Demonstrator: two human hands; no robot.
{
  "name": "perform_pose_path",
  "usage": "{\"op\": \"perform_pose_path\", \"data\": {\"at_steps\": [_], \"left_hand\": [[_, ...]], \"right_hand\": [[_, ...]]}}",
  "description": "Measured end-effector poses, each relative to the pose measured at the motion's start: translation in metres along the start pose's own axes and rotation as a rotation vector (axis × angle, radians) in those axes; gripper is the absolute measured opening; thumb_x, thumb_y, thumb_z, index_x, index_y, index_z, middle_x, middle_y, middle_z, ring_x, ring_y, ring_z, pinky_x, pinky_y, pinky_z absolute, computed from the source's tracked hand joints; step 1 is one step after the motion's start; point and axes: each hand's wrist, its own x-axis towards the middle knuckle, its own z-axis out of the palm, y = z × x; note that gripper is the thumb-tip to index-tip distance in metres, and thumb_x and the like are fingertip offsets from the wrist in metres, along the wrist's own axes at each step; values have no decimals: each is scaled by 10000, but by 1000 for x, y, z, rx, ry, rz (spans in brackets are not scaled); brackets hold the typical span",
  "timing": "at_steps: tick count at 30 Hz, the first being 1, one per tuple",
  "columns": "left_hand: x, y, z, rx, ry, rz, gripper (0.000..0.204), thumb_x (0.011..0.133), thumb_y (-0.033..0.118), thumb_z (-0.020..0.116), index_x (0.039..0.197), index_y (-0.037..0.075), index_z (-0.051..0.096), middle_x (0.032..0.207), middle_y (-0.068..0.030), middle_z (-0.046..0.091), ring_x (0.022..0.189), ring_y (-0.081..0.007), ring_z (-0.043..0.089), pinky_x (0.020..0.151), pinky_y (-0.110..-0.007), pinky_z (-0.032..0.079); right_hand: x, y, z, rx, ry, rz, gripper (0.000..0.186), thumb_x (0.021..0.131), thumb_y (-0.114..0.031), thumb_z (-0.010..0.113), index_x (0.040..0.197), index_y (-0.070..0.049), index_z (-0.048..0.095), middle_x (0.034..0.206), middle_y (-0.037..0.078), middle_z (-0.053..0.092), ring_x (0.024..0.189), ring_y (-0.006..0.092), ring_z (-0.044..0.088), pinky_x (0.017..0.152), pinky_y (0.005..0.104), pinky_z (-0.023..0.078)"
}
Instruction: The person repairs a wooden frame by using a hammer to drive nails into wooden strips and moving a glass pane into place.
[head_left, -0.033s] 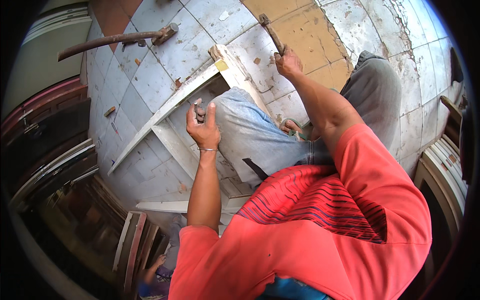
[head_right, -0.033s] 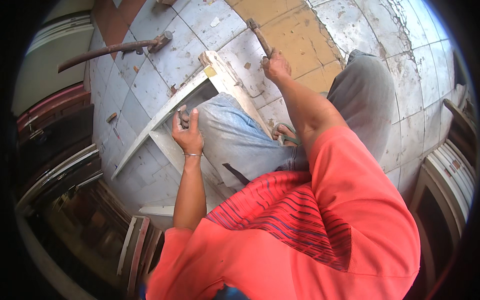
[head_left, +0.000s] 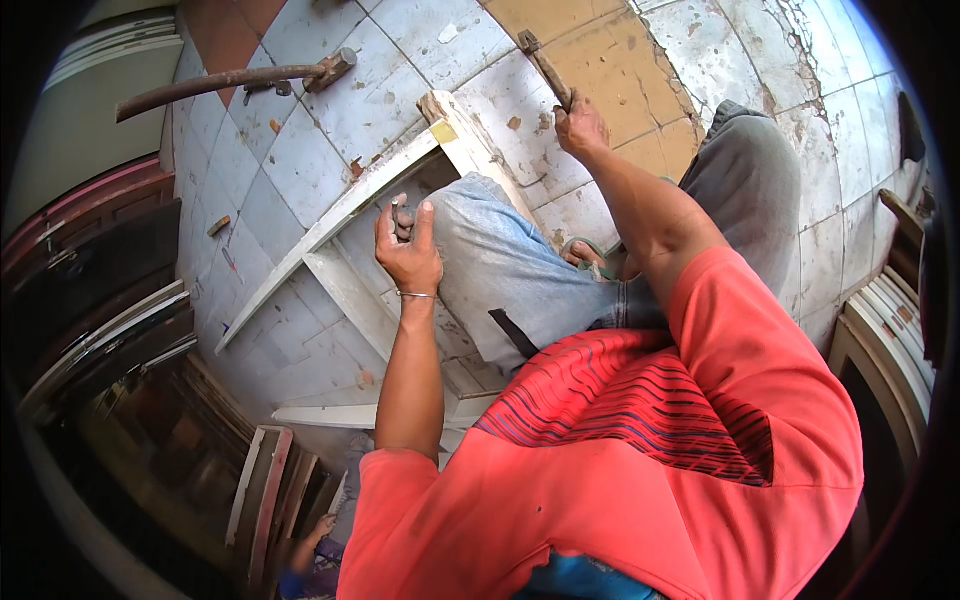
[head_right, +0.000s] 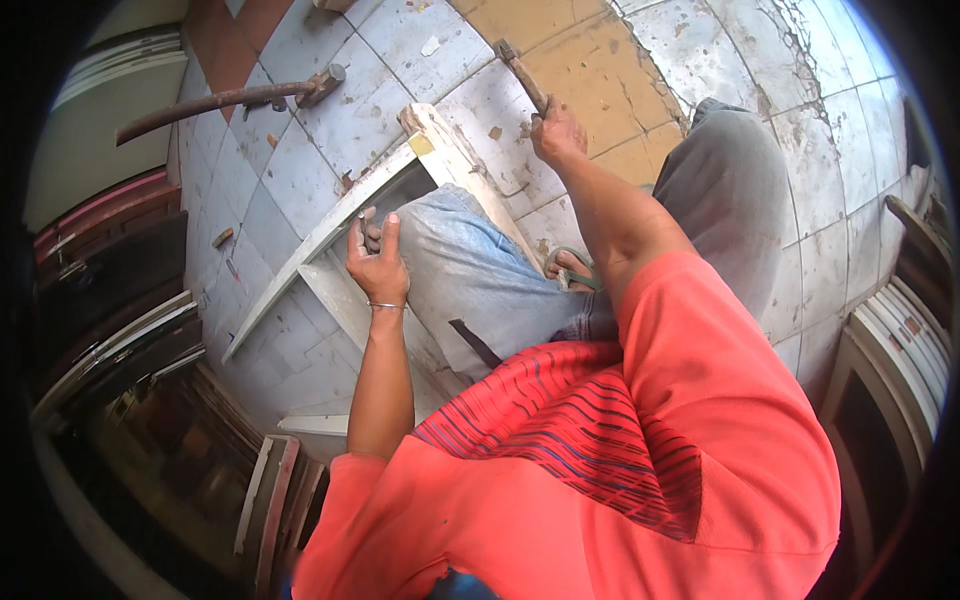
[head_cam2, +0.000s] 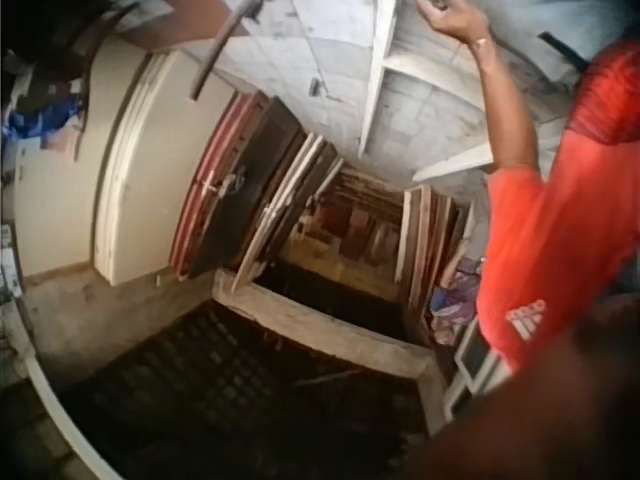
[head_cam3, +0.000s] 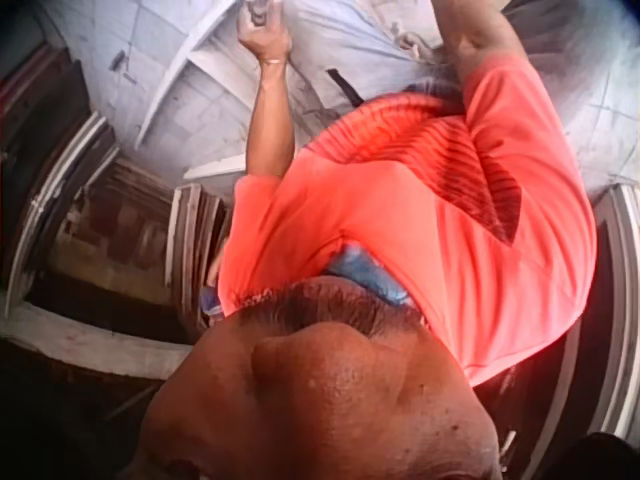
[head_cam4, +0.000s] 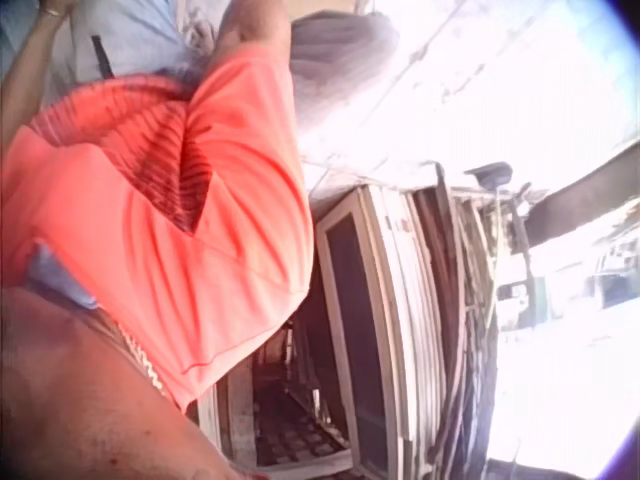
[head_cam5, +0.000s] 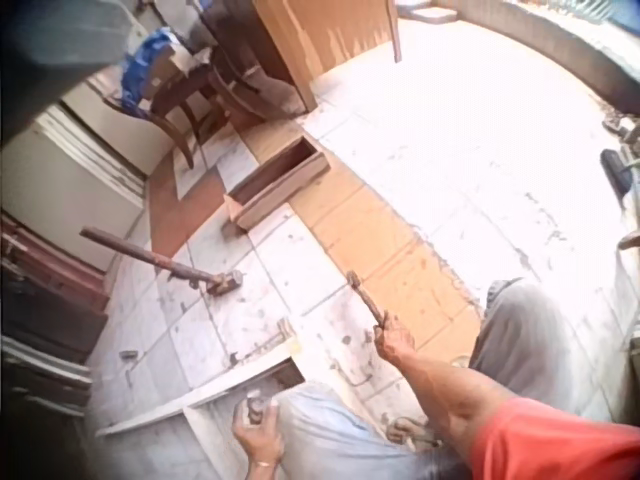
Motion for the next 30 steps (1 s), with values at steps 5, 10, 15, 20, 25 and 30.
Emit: {"op": "perform_pose_path", "data": {"at_steps": [5, 10, 15, 20, 25, 30], "left_hand": [[25, -21, 13, 77, -79, 37, 360, 810, 241, 758, 1068, 8, 665, 798, -17, 509, 658, -114, 446, 594, -259, 411], [31, -34, 13, -1, -121, -46, 377, 800, 252, 771, 1065, 3, 672, 796, -15, 518, 672, -118, 484, 594, -265, 421], [45, -37, 11, 26, -148, -63, 374, 799, 254, 774, 1049, -5, 674, 777, -18, 534, 646, -114, 487, 584, -272, 428], [47, -43, 9, 30, -101, -27, 346, 814, 236, 768, 1023, -16, 655, 709, 46, 498, 618, -50, 424, 554, -208, 362], [46, -62, 4, -3, -94, -102, 344, 829, 229, 756, 1028, -29, 647, 753, 25, 563, 655, -61, 482, 599, -215, 405], [41, -64, 1, -40, -64, -159, 374, 815, 286, 762, 994, -27, 664, 798, -46, 595, 669, -122, 530, 625, -278, 455]], "right_hand": [[-17, 11, 9, -187, 143, -23, 523, 870, -269, 579, 1361, -166, 430, 1166, 162, 551, 1109, 309, 526, 958, 412, 356], [-20, -16, 29, -214, 165, -319, 591, 814, -250, 624, 1374, -153, 462, 1180, 170, 562, 1128, 294, 508, 966, 416, 376], [13, -31, 124, 483, -333, -228, 533, 783, -192, 552, 1275, 12, 533, 1204, 247, 606, 1058, 411, 609, 941, 376, 489], [29, -61, 146, 234, -407, -456, 444, 768, -203, 538, 1116, 58, 624, 1125, 243, 642, 1047, 375, 623, 942, 361, 487], [19, -76, 123, 478, -466, -3, 352, 820, -267, 663, 1048, 0, 686, 912, 92, 692, 799, 163, 616, 736, 295, 500], [11, -84, 100, 407, -545, -71, 339, 808, -312, 692, 915, 10, 702, 825, 84, 678, 768, 150, 593, 704, 309, 491]]}}
